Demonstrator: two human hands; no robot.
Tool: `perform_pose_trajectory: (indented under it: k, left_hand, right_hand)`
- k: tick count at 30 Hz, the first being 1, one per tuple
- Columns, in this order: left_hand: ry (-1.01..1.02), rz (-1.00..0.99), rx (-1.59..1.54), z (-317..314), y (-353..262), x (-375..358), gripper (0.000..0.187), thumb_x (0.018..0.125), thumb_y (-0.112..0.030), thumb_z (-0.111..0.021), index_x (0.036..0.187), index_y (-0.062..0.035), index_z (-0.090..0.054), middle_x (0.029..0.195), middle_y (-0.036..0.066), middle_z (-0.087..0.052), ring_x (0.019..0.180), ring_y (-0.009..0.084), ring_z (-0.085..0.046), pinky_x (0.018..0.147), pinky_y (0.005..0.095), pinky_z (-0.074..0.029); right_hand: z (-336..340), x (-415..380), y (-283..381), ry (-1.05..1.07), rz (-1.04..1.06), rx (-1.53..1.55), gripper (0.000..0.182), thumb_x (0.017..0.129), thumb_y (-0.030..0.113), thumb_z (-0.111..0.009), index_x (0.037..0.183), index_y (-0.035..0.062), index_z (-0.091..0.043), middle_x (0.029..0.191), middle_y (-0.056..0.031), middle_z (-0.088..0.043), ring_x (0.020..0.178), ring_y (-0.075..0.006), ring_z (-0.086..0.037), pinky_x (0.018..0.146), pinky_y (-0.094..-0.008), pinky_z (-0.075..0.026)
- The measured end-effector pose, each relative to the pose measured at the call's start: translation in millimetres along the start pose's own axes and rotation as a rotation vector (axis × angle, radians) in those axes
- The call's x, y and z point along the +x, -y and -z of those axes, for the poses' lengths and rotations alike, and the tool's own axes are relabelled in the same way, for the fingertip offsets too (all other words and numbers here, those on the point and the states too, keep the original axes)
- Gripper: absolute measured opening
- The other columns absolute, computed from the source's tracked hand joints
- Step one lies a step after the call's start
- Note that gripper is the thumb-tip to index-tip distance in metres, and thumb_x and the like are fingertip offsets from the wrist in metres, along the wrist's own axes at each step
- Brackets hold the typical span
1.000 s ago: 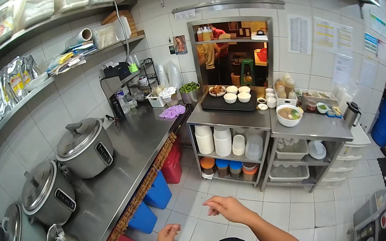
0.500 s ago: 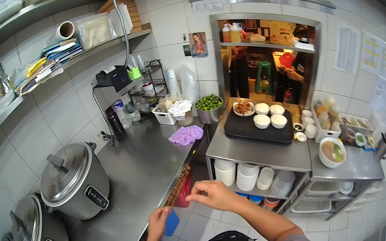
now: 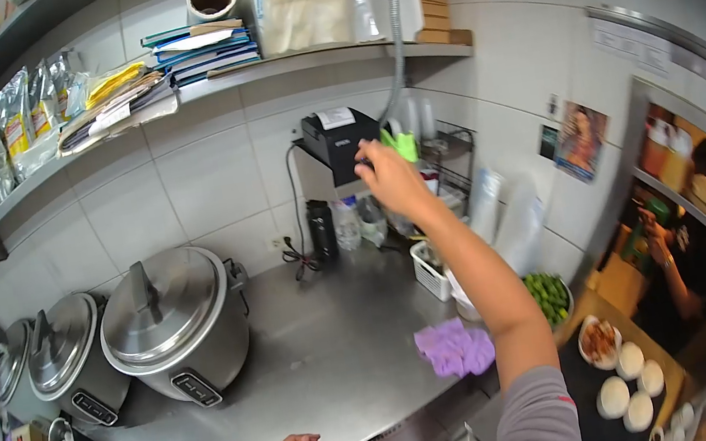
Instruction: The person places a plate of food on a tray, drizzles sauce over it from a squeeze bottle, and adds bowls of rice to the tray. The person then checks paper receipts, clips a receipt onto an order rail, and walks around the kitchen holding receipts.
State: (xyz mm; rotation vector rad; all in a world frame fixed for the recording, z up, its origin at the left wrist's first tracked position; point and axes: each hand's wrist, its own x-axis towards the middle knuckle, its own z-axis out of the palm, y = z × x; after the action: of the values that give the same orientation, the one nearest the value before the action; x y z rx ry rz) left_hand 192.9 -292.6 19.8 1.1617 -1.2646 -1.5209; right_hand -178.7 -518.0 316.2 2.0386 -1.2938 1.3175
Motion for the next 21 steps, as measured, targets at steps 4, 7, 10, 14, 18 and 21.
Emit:
perform_pose_trajectory:
  k: [4,7,10,14,18,21]
  left_hand:
    - [-0.167,-0.045,0.034,-23.1,-11.5,11.5,0.032,0.096,-0.026,-0.056,0.105,0.0035,-0.065,0.1,0.012,-0.067,0.094,0.0208,-0.062,0.084,0.0337,-0.05]
    - [-0.256,-0.06,0.023,-35.0,-6.1,19.8,0.034,0.096,-0.028,-0.055,0.104,0.0035,-0.065,0.101,0.013,-0.067,0.094,0.0217,-0.063,0.084,0.0341,-0.05]
    - [-0.279,-0.023,0.062,-44.0,-18.2,30.5,0.033,0.095,-0.028,-0.056,0.104,0.0031,-0.065,0.101,0.013,-0.067,0.095,0.0222,-0.063,0.083,0.0345,-0.051]
    - [-0.123,-0.074,0.092,-46.2,-42.0,74.0,0.039,0.095,-0.034,-0.057,0.107,0.002,-0.064,0.105,0.014,-0.066,0.096,0.0235,-0.063,0.084,0.037,-0.05]
    - [0.089,-0.279,0.159,-65.0,-95.9,158.1,0.026,0.094,-0.023,-0.059,0.109,-0.0027,-0.066,0.114,0.008,-0.062,0.104,0.0156,-0.056,0.09,0.0291,-0.043]
    - [0.369,-0.421,0.043,-98.2,-154.3,236.8,0.05,0.095,-0.039,-0.053,0.131,-0.0037,-0.051,0.133,0.01,-0.052,0.123,0.0201,-0.048,0.099,0.0339,-0.039]
  right_hand:
    - [-65.7,82.8,-89.4,0.028,-0.191,-0.132,0.028,0.085,0.021,-0.065,0.1,-0.0012,-0.056,0.101,-0.0239,-0.063,0.101,-0.0401,-0.057,0.088,-0.0469,-0.045]
    - [-102.8,119.4,-121.9,0.047,-0.298,-0.158,0.031,0.083,0.022,-0.068,0.101,-0.0011,-0.056,0.099,-0.0231,-0.065,0.097,-0.0408,-0.06,0.09,-0.0467,-0.044]
    - [-122.2,141.8,-137.2,0.061,-0.424,-0.089,0.033,0.079,0.019,-0.071,0.099,-0.002,-0.057,0.094,-0.0232,-0.067,0.093,-0.042,-0.062,0.089,-0.0458,-0.045]
    - [-139.9,153.6,-169.7,-0.105,-0.424,0.306,0.026,0.075,0.007,-0.073,0.094,-0.002,-0.058,0.085,-0.0189,-0.067,0.085,-0.0306,-0.066,0.075,-0.037,-0.049]
    - [-84.5,127.4,-122.3,-0.045,-0.483,0.751,0.018,0.081,0.004,-0.07,0.095,0.0015,-0.058,0.086,-0.0054,-0.066,0.076,-0.0106,-0.06,0.068,-0.0238,-0.046]
    - [-42.8,90.1,-91.6,0.124,-0.461,0.925,0.023,0.083,-0.001,-0.066,0.106,-0.0026,-0.062,0.093,-0.0082,-0.069,0.081,-0.0102,-0.063,0.071,-0.0218,-0.048]
